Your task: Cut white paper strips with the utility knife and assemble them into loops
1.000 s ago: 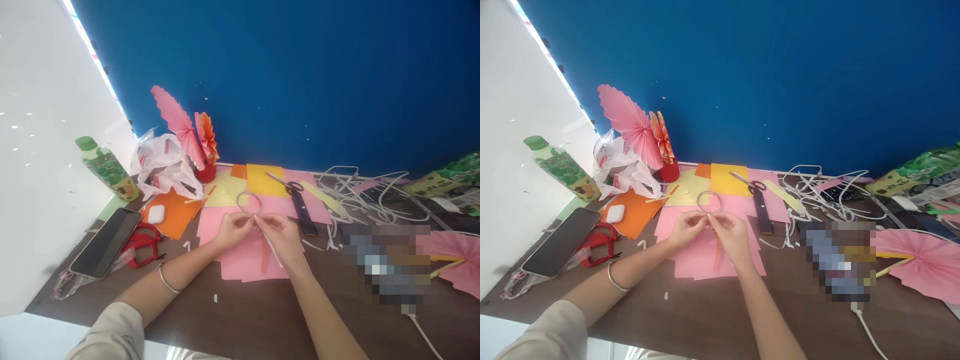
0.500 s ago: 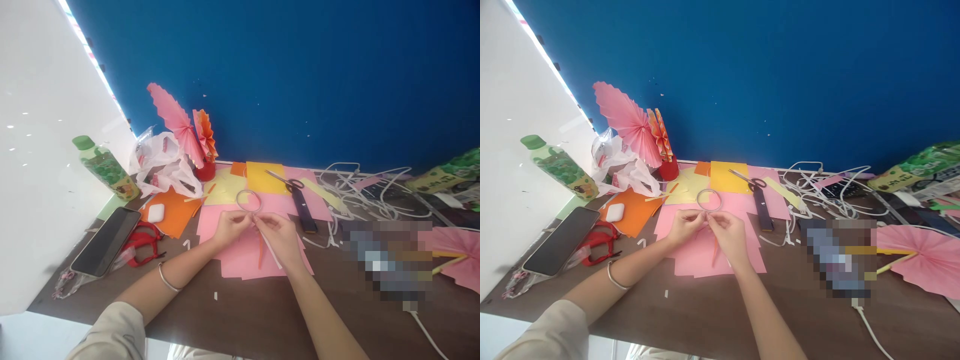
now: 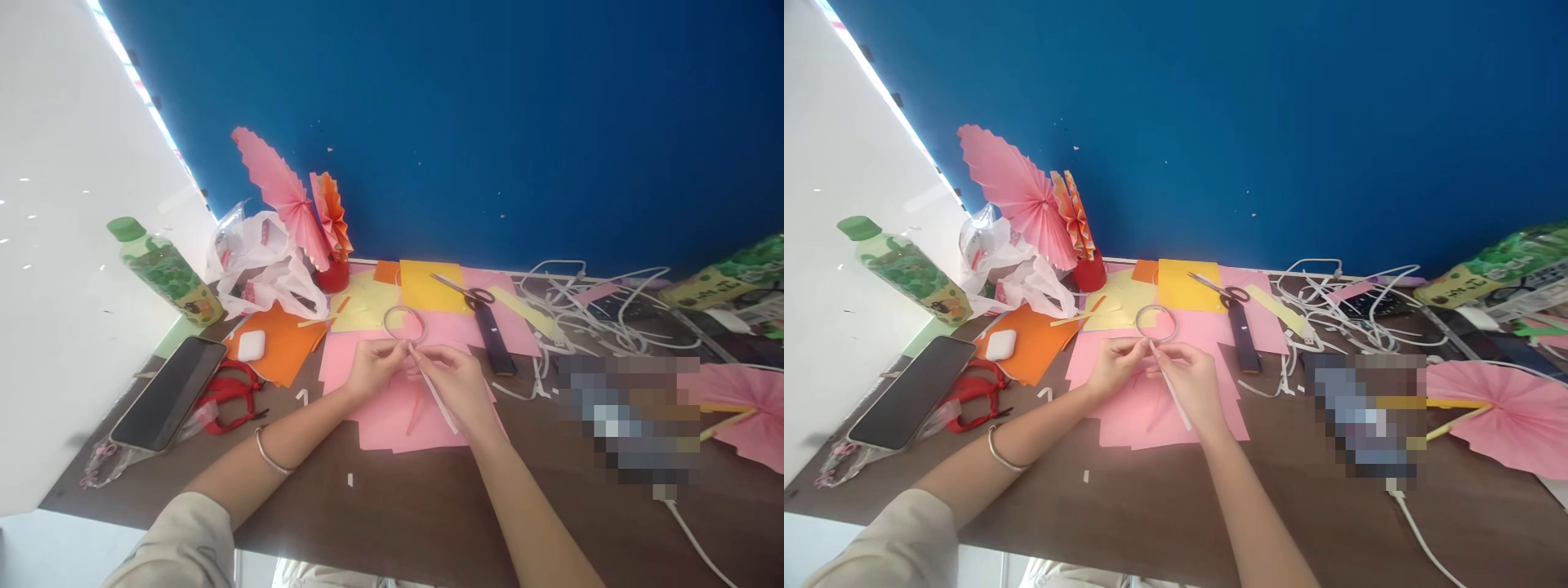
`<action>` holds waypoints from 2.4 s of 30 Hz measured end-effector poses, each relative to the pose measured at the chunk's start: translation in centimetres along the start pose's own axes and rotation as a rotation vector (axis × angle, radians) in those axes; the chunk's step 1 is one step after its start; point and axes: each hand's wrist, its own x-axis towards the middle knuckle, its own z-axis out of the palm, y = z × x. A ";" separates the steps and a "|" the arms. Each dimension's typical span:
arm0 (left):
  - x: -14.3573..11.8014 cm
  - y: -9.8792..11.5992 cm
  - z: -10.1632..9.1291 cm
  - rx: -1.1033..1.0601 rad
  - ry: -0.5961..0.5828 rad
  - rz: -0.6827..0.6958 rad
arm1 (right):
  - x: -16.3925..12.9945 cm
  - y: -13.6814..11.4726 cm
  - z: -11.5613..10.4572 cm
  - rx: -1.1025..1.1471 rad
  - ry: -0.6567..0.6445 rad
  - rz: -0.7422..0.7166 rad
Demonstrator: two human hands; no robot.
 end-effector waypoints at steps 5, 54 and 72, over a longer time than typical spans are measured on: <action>0.2 -0.2 -0.1 -0.044 -0.004 -0.025 | 0.0 0.3 0.1 0.027 0.008 0.024; 0.6 0.0 -0.1 -0.249 0.139 -0.155 | 0.5 2.4 -0.2 -0.560 0.164 -0.533; 0.6 0.5 0.1 -0.339 0.127 -0.171 | 0.6 2.9 -0.2 -0.714 0.199 -0.680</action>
